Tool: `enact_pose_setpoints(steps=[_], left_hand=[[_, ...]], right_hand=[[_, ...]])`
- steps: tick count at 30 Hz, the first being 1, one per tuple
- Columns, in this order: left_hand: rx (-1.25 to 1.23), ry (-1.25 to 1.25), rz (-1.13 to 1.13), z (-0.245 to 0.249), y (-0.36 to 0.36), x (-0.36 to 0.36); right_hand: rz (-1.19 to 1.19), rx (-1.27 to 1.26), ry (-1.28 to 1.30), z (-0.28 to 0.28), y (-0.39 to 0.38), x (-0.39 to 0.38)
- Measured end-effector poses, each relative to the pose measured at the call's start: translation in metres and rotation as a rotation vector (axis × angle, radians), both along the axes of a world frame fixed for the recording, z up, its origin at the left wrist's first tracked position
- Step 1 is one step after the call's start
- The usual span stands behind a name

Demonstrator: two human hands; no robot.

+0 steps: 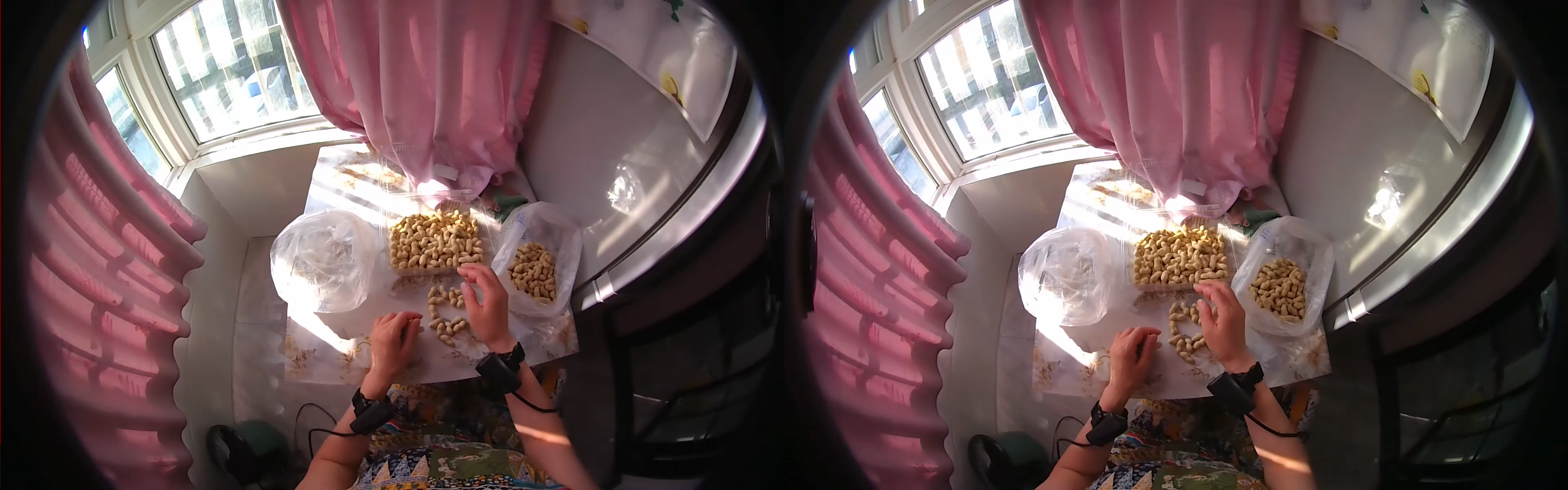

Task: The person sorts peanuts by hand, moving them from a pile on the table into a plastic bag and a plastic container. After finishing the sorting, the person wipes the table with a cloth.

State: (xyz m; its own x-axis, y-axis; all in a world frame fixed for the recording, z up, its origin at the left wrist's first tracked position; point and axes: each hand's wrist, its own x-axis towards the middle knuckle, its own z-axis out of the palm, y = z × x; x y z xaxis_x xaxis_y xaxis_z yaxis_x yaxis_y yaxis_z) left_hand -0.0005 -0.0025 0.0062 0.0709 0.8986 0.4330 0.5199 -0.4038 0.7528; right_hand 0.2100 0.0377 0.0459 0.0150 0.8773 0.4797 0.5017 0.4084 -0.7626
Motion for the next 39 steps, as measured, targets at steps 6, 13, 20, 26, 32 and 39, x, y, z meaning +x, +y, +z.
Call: enact_pose_setpoints(steps=[6, 13, 20, 26, 32, 39], left_hand=[[0.008, -0.014, 0.003, -0.002, 0.003, 0.003], [-0.014, -0.012, -0.012, 0.001, 0.003, 0.003], [0.018, 0.051, -0.039, -0.003, 0.004, 0.000], [0.030, 0.042, -0.028, -0.003, 0.004, 0.001], [0.031, 0.024, -0.020, -0.003, 0.004, 0.001], [0.024, 0.049, -0.011, -0.003, 0.005, 0.002]], right_hand=[[-0.039, -0.023, -0.156, -0.036, -0.025, 0.007], [-0.078, 0.010, -0.241, -0.052, -0.025, 0.010], [-0.079, 0.009, -0.176, -0.052, -0.026, 0.012], [-0.081, -0.006, -0.179, -0.048, -0.027, 0.012], [-0.076, -0.014, -0.166, -0.047, -0.027, 0.012], [-0.072, -0.013, -0.177, -0.049, -0.027, 0.014]])
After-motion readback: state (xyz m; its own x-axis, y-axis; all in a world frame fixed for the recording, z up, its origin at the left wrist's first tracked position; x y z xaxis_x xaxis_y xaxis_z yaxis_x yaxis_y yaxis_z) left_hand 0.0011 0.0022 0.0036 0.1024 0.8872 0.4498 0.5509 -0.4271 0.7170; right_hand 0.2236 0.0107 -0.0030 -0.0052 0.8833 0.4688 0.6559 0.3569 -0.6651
